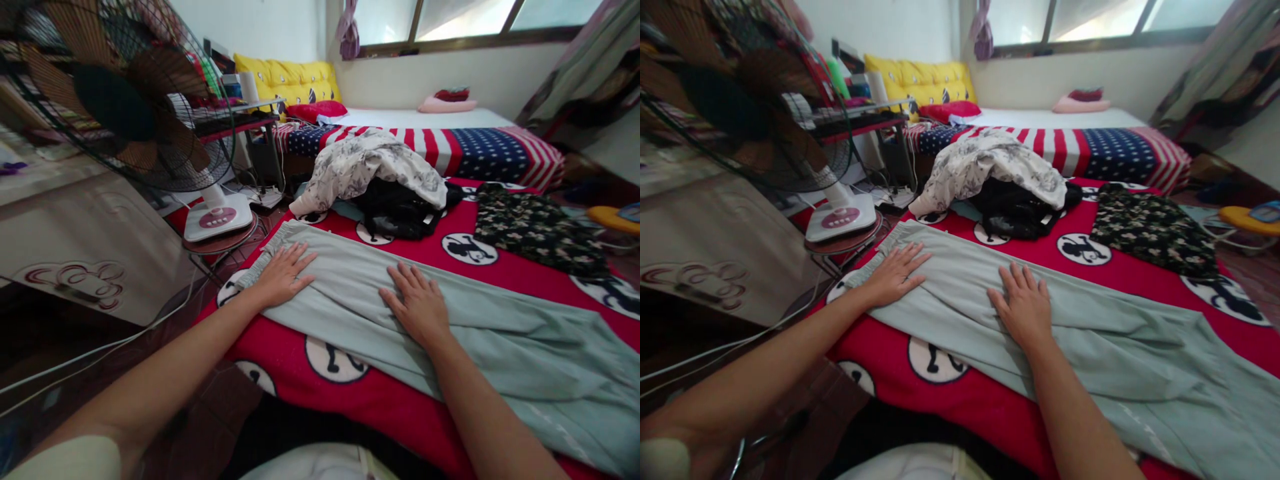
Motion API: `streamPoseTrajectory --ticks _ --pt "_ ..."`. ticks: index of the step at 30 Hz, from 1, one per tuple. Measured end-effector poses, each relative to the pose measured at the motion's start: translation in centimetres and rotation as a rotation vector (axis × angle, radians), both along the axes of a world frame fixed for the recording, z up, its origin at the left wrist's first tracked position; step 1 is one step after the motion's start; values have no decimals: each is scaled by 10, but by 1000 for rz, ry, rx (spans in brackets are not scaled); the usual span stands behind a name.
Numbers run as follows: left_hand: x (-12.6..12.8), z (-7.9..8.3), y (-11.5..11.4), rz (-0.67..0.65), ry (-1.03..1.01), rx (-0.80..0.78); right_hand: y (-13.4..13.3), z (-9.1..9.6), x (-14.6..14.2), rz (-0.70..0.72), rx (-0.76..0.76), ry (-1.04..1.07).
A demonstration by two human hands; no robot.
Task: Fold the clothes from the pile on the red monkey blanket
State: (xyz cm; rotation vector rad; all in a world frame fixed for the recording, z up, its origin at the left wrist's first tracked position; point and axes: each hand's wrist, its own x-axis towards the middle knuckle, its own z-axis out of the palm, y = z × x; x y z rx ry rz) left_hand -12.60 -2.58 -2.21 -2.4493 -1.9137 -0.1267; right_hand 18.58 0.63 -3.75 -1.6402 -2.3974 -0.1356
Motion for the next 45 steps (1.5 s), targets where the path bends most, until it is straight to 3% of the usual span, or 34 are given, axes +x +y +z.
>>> streamPoseTrajectory --ticks 9,11,14,17,19,21,24,27,31,33,36,39,42,45 --pt "2 2 5 27 47 9 0 -4 0 -4 -14 21" --pt "2 12 9 8 98 -68 0 -2 -1 -14 -33 41" --pt "17 40 24 -11 178 -148 -5 12 -14 -61 -84 86" --pt "49 57 47 -51 150 -46 -7 33 -39 15 -106 158" --pt "69 51 61 -133 77 73 2 41 -53 122 -115 205" --pt "80 30 73 -187 28 120 18 40 -52 157 -199 215" --pt "75 -7 84 -154 27 107 37 27 -20 121 -298 168" --pt "68 -25 84 -133 24 125 41 17 17 41 -290 127" --pt "71 -18 81 -121 5 152 38 15 25 -76 -251 122" --pt "65 -15 82 -140 -3 144 34 16 21 -26 -200 120" --pt "38 -19 87 -158 -1 88 30 16 32 84 -207 92" --pt "17 -25 91 -136 -30 83 27 15 55 -46 -240 90" --pt "27 -25 84 -73 -36 123 22 12 65 -179 -236 120" --pt "51 -22 68 -100 -4 174 14 9 66 -134 -198 133"
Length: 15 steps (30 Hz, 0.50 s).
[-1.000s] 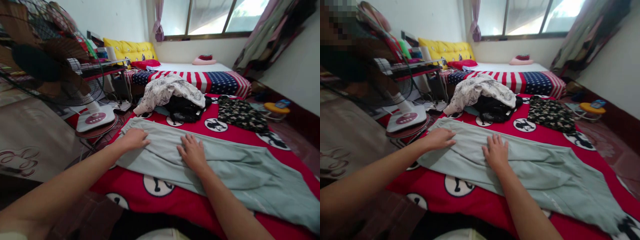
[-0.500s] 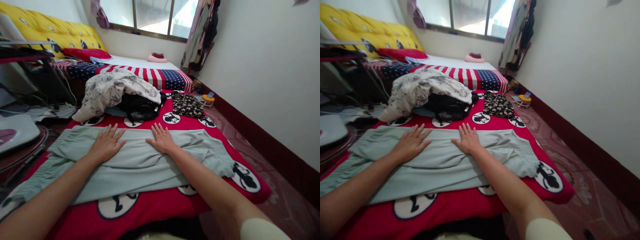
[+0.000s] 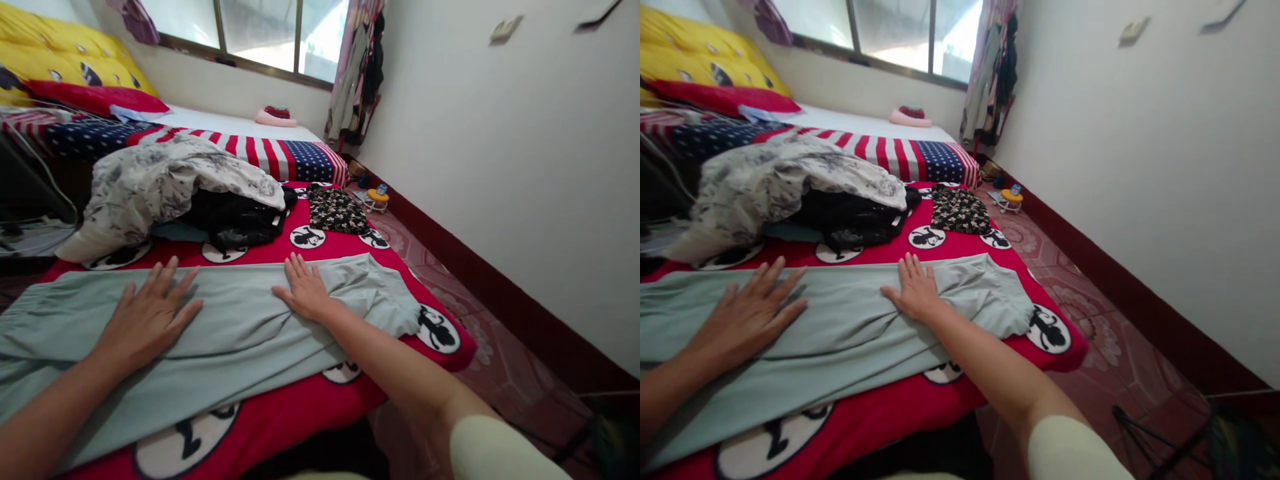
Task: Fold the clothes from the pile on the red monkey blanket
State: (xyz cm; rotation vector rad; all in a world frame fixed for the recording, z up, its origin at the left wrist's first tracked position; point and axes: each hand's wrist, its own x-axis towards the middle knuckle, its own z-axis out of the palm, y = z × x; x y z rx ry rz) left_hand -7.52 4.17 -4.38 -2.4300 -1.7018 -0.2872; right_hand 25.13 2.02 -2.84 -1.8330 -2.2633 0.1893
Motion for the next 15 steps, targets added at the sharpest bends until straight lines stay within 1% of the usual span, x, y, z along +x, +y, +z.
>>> streamPoseTrajectory --ticks 2,4,6,7,11,13,15 --pt "9 1 -8 -21 25 -34 -3 0 5 22 14 -20" --pt "9 2 -10 -11 48 -96 -4 3 16 -23 -17 -51" --pt "2 2 -7 -12 65 -128 -4 6 31 -77 -56 -82" --pt "-4 1 -5 -8 67 -120 -5 6 40 -83 -63 -98" --pt "-33 -3 2 -4 53 -39 -14 4 73 -80 -6 -168" --pt "-42 -3 3 -31 62 -73 -17 4 80 -115 3 -191" --pt "-41 2 0 -18 33 -102 -20 7 76 -147 6 -199"
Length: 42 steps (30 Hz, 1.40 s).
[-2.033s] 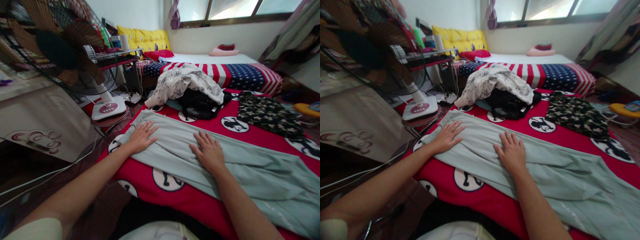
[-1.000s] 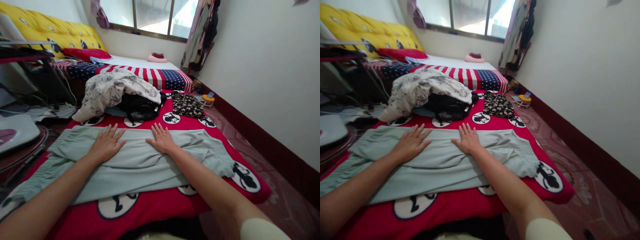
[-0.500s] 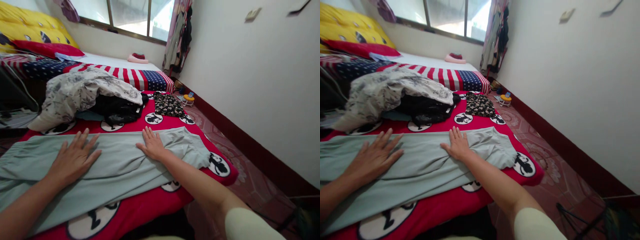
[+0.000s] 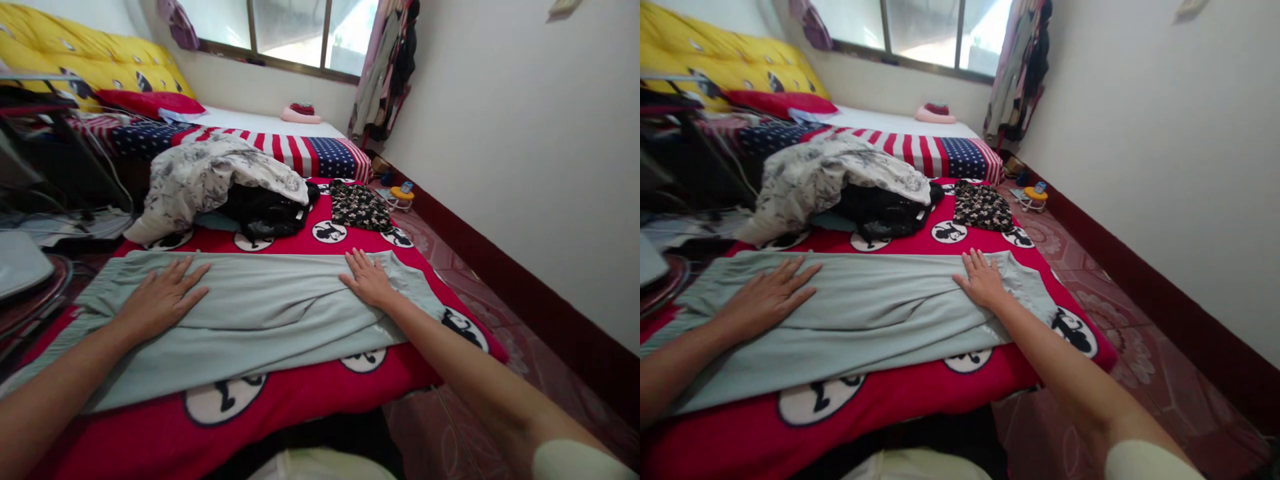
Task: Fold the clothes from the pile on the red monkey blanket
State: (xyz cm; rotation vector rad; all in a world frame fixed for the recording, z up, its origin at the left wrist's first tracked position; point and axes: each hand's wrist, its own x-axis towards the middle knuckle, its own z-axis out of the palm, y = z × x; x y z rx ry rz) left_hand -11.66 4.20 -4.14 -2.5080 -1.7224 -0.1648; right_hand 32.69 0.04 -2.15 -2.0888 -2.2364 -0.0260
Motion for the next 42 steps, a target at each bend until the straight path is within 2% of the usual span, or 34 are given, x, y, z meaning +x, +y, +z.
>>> streamPoseTrajectory --ticks 3,4,7,10,13,21,28,33,37,39,42 --pt "23 15 -15 -6 -156 65 -9 9 -27 84 111 79" --pt "35 20 -24 -63 -218 105 -15 12 -38 159 168 142" --pt "72 31 -58 -362 -333 169 -36 14 -63 403 274 334" --pt "98 31 -88 -529 -379 223 -51 8 -72 497 300 398" --pt "113 27 -99 -511 -404 233 -54 3 -71 477 301 402" --pt "129 28 -80 -317 -395 107 -41 13 -83 327 172 377" --pt "136 24 -77 -208 -426 -53 -32 13 -96 273 36 431" --pt "137 24 -75 -248 -457 -99 -31 19 -96 339 15 452" --pt "132 32 -78 -316 -497 -66 -36 27 -86 404 123 558" --pt "129 36 -81 -337 -522 -37 -40 27 -82 420 166 575" --pt "130 36 -85 -408 -515 -29 -47 21 -78 466 146 554"
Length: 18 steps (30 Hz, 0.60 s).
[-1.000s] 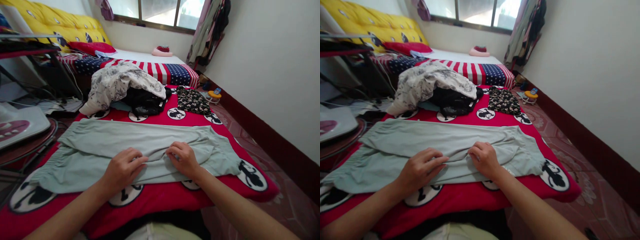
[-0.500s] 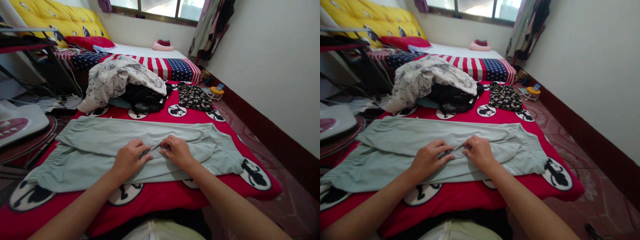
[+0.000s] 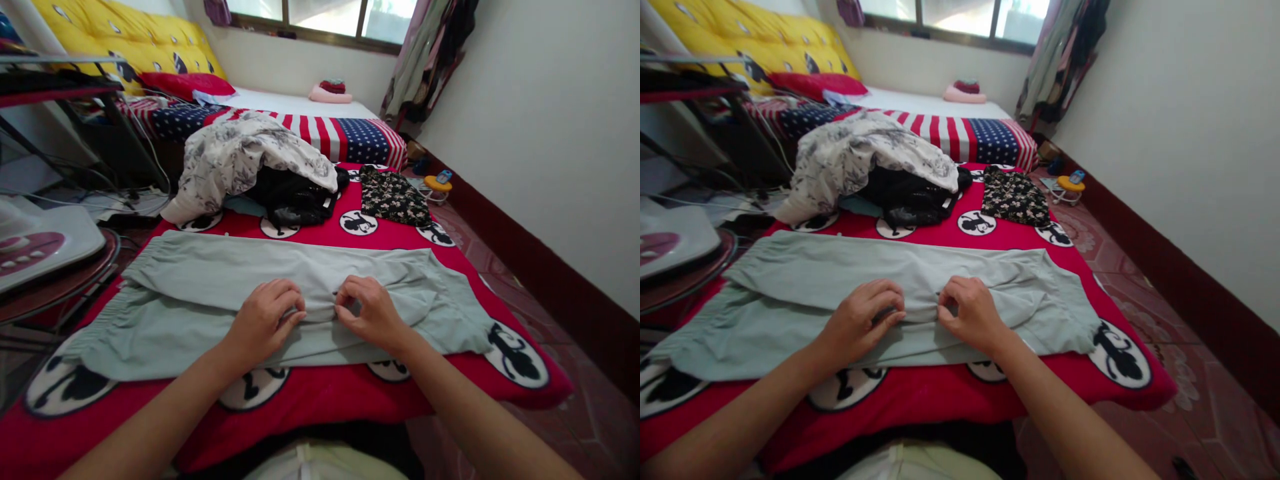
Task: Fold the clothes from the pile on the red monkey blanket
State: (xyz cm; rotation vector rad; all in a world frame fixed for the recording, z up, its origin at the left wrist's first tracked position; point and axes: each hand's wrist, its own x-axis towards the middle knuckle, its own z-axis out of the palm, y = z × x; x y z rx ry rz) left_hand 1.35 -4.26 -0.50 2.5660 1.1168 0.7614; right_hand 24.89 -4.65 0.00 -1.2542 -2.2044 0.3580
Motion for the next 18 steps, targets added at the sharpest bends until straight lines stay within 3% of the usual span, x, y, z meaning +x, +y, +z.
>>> streamPoseTrajectory --ticks 4,8,13,18 --pt "5 -11 -1 -49 99 47 -4 -9 5 53 -33 -49" --pt "4 -18 0 -73 119 122 2 -12 15 -44 -33 -82" --pt "1 -13 2 -97 17 150 12 -9 21 -64 -27 -134" --pt "-3 -9 3 -85 -98 206 10 -8 23 -108 120 -21"
